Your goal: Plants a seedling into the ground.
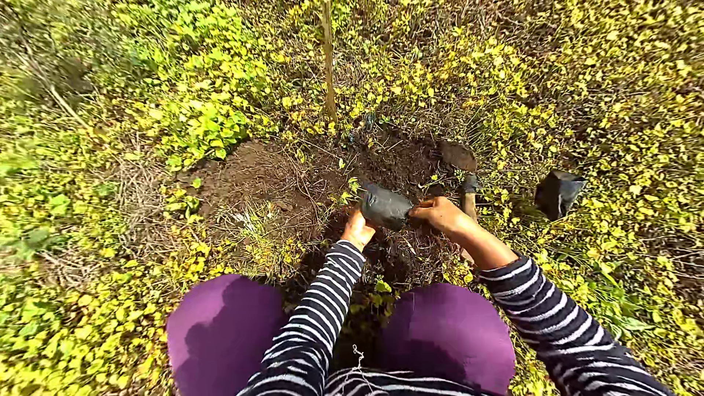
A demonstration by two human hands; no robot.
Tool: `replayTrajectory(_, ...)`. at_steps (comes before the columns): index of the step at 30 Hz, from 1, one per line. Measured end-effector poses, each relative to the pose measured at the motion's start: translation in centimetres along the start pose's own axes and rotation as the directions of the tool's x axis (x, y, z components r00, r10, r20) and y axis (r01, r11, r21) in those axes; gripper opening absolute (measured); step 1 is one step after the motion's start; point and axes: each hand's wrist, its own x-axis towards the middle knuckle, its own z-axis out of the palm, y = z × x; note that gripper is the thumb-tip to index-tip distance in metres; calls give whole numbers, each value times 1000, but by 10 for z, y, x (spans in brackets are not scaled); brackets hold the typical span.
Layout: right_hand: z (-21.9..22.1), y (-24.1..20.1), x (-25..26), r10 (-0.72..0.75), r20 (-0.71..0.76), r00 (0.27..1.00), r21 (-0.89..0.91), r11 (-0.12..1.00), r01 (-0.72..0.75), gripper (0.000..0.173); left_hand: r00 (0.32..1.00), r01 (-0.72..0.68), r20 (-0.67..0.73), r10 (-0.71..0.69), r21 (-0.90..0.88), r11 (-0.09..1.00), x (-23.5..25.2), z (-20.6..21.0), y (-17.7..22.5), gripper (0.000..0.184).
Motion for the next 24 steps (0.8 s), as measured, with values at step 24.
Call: replayTrajectory(24,15,-65,-25,-500,-191,845,-544,770,333,36,988,62,157,10,-446,893,3,36,-30,77)
